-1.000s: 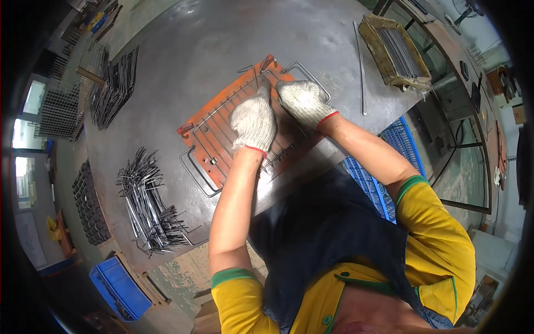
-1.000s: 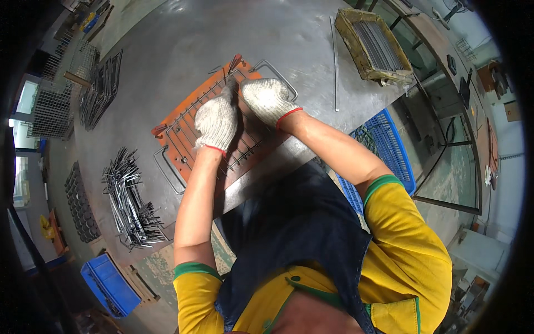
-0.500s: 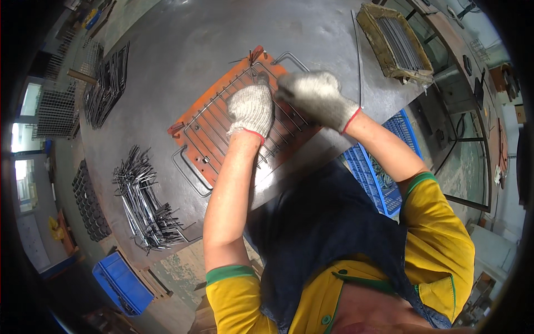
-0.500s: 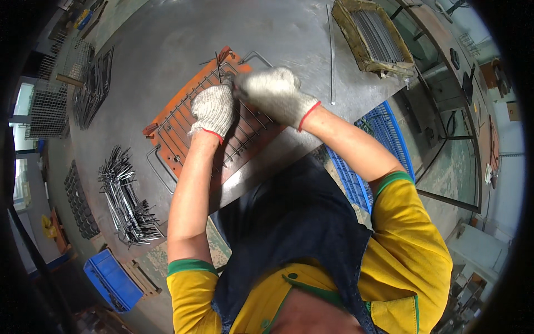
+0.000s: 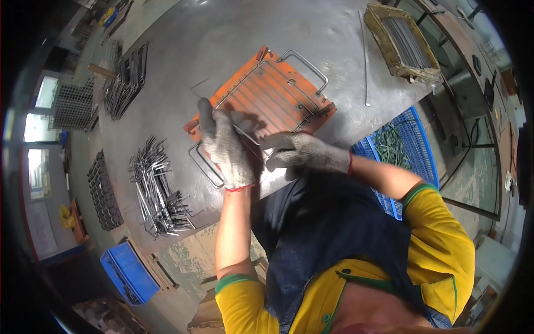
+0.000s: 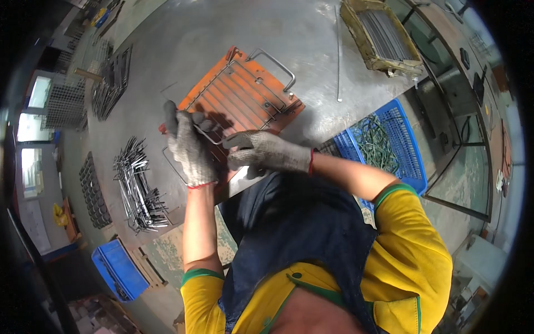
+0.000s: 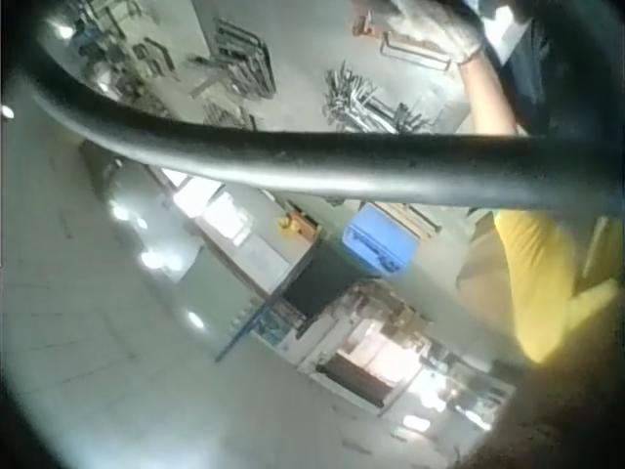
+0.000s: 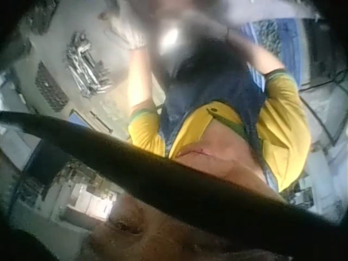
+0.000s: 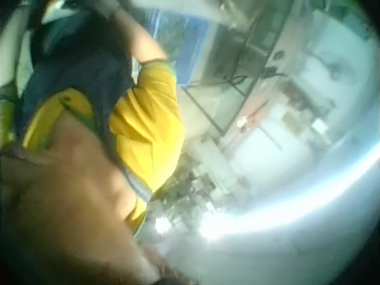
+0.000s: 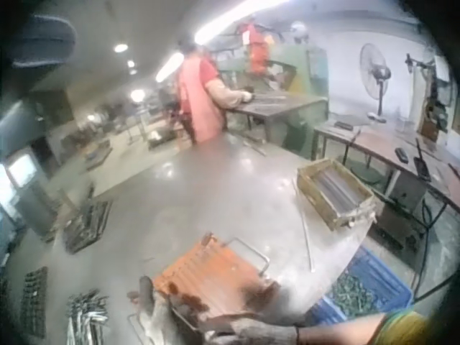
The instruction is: The person inserts metal rods into slots on an orange rectangular frame, then places the assembled unit aside. They repeat this process with multiple frames, handling rods and frames by hand.
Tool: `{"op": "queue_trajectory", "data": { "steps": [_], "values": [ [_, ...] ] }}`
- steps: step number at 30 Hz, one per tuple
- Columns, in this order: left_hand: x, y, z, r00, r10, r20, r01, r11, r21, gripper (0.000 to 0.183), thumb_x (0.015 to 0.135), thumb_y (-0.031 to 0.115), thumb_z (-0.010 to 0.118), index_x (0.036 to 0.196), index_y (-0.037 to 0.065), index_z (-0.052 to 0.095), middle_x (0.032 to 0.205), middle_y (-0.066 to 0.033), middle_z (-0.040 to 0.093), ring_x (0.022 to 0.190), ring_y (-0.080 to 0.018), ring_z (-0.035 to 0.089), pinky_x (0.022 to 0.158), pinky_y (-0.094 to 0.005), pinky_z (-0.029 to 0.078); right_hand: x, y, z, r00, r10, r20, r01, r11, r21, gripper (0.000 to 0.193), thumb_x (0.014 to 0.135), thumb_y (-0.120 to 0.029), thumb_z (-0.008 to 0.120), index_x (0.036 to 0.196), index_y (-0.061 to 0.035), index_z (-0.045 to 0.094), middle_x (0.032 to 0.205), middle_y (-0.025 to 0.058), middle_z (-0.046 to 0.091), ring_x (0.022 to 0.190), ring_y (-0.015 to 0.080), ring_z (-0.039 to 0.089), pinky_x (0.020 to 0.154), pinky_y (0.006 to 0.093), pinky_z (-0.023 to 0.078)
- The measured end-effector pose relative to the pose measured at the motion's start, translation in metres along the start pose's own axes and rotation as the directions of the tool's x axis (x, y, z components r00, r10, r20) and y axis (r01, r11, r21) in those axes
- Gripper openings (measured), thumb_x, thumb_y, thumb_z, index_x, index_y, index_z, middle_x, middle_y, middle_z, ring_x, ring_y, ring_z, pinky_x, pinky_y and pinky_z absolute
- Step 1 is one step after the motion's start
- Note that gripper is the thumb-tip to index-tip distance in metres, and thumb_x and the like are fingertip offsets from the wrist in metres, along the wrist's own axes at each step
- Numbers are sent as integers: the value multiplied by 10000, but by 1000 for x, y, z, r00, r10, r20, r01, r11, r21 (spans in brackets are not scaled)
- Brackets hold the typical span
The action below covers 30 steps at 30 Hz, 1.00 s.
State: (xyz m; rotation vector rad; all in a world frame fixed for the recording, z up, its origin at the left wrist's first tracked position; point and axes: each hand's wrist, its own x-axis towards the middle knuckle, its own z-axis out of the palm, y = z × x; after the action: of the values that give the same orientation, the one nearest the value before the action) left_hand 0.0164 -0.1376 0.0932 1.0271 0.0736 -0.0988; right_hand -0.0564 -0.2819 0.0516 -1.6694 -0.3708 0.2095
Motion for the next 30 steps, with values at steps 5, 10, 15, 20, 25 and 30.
{"op": "queue_trajectory", "data": {
  "steps": [5, 10, 15, 20, 25, 30],
  "values": [
    [-18, -12, -35, 999, -36, 35, 31, 988, 152, 591, 1045, 59, 477, 1575, 63, 216, 946, -78, 578, 675, -116, 581, 617, -285, 537, -2, -8, 50, 874, 294, -388, -73, 866, 494, 161, 909, -199, 640, 932, -52, 703, 769, 5, 648, 573, 79, 560, 536, 237, 452],
    [-14, -9, -69, 998, 6, 55, -37, 808, 588, 353, 1029, 107, 508, 1373, 32, 534, 1176, -136, 674, 768, -209, 660, 720, -322, 543, -3, 0, 65, 921, 1, -390, -79, 980, -183, 238, 943, -212, 639, 1145, -94, 685, 990, 52, 685, 707, 180, 661, 639, 323, 550],
    [-4, 5, -100, 911, 187, 368, -395, 133, 909, 264, 949, 256, 620, 1132, 93, 719, 955, -123, 737, 873, -294, 691, 834, -396, 516, 22, 15, 65, 980, -181, -87, 58, 672, -738, 349, 910, -239, 666, 1237, -117, 672, 1021, 82, 698, 887, 262, 695, 750, 387, 571],
    [11, 10, -115, 777, 194, 599, -569, -192, 800, 249, 902, 286, 668, 1046, 89, 721, 903, -95, 715, 916, -291, 651, 905, -440, 453, 37, 22, 80, 987, -161, -19, 88, 635, -767, 212, 894, -243, 650, 1051, -102, 647, 866, 98, 679, 801, 278, 705, 651, 404, 571],
    [10, 18, -110, 773, 208, 599, -544, -268, 795, 266, 873, 314, 682, 1030, 104, 723, 1039, -70, 681, 1079, -277, 594, 953, -453, 415, 37, 29, 89, 983, -183, 28, 132, 588, -798, 200, 865, -257, 682, 994, -104, 673, 833, 105, 678, 771, 249, 709, 645, 394, 573],
    [15, 27, -117, 711, 115, 694, -608, -396, 688, 278, 841, 313, 692, 1027, 107, 706, 1062, -45, 638, 1107, -263, 560, 972, -446, 399, 39, 30, 89, 985, -141, 99, 162, 565, -809, 223, 899, -288, 672, 1016, -98, 689, 907, 88, 665, 817, 253, 678, 714, 406, 548]
  ]
}}
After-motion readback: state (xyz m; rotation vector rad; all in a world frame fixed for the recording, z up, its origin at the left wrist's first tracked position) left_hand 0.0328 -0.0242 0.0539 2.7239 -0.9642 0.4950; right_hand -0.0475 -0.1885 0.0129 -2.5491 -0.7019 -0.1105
